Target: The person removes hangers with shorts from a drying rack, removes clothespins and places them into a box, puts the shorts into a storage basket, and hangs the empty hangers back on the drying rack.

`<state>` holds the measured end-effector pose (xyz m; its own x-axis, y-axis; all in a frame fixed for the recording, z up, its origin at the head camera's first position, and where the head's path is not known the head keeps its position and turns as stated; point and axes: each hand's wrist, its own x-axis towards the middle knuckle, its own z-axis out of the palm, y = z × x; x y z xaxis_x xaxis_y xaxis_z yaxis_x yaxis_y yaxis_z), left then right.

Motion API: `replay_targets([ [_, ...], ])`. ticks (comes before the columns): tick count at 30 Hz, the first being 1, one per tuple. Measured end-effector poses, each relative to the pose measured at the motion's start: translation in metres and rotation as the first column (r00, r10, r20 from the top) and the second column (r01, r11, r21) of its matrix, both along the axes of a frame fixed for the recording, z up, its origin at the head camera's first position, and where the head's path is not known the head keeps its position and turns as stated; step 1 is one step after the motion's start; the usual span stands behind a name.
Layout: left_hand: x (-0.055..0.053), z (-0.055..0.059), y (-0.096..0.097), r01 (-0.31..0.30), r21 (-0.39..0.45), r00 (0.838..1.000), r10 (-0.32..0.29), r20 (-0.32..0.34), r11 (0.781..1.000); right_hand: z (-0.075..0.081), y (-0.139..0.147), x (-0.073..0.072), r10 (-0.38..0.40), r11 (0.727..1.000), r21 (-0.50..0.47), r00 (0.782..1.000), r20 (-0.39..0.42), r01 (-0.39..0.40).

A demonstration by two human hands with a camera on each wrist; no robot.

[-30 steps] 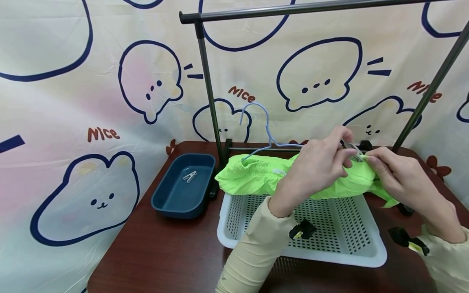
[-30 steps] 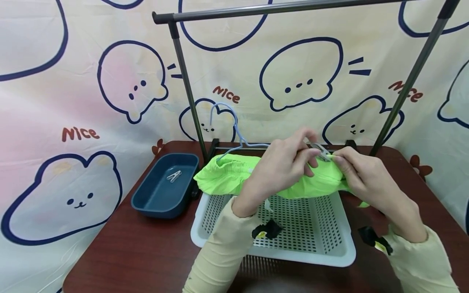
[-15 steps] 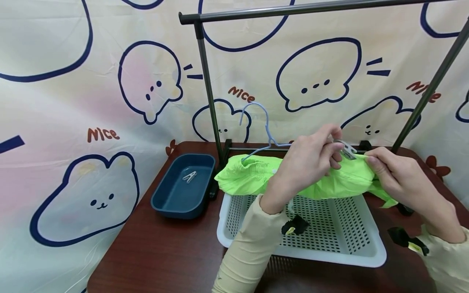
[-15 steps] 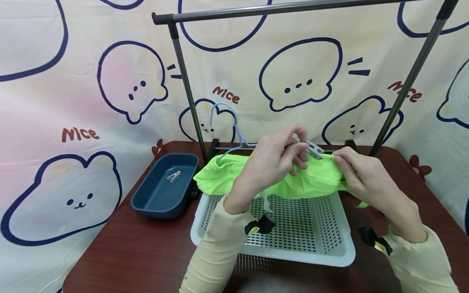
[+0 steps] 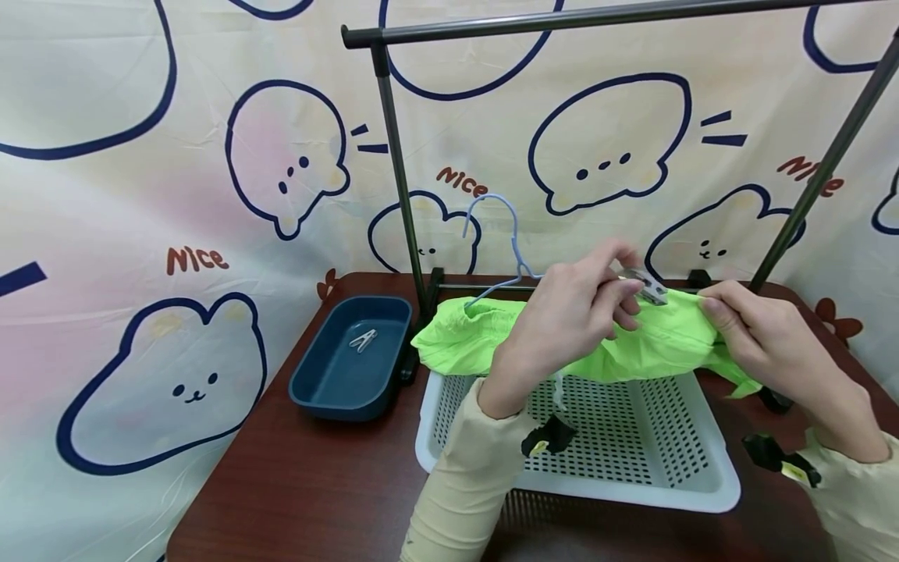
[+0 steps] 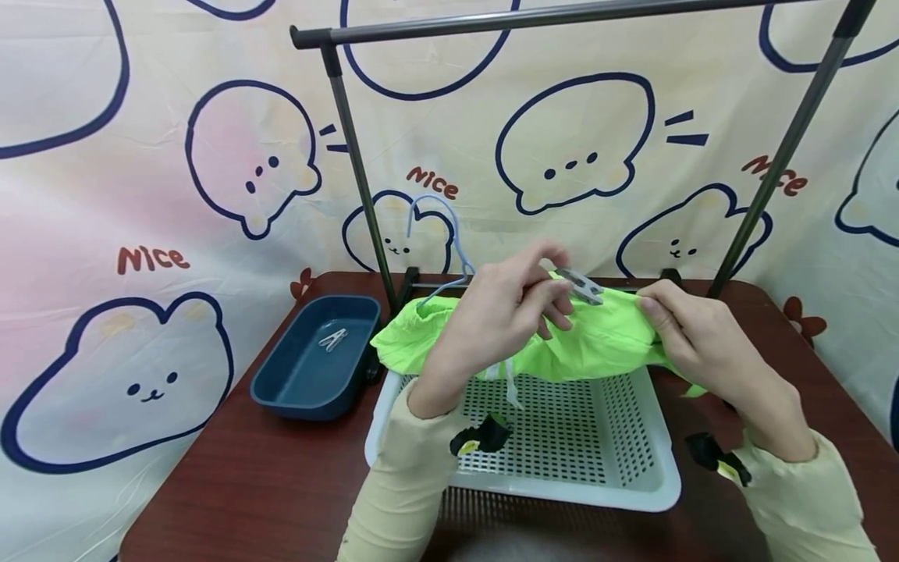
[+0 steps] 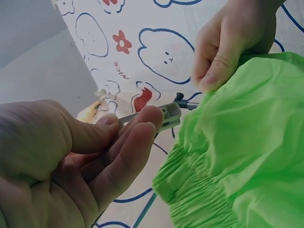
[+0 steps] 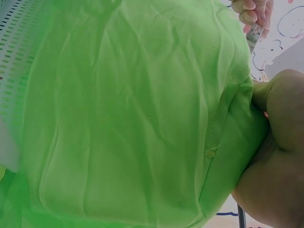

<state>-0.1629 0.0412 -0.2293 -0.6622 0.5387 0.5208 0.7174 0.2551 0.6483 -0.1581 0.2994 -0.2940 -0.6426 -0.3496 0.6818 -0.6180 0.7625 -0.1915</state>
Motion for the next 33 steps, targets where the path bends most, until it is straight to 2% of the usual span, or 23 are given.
replay_targets([
  [5, 0.004, 0.000, -0.009, -0.003, -0.023, 0.999, 0.002, -0.054, 1.000, -0.001, 0.000, 0.001, -0.014, 1.000, -0.002, 1.000, 0.022, 0.014],
  [11, 0.009, -0.002, -0.019, 0.063, -0.038, 0.991, -0.067, -0.117, 0.997, 0.001, -0.002, 0.001, -0.007, 1.000, -0.003, 1.000, 0.015, 0.007],
  [18, 0.015, -0.001, -0.030, 0.091, -0.063, 0.988, -0.098, -0.119, 0.994, 0.000, 0.000, 0.000, -0.017, 1.000, -0.004, 1.000, 0.005, 0.017],
  [24, 0.017, -0.003, -0.042, 0.101, -0.040, 0.990, -0.104, -0.100, 0.994, 0.000, -0.001, 0.000, -0.008, 1.000, -0.009, 1.000, -0.015, 0.008],
  [33, 0.013, -0.012, -0.060, 0.062, -0.049, 0.989, -0.068, -0.128, 0.997, 0.002, -0.003, 0.001, 0.006, 1.000, -0.008, 1.000, -0.024, -0.007],
])
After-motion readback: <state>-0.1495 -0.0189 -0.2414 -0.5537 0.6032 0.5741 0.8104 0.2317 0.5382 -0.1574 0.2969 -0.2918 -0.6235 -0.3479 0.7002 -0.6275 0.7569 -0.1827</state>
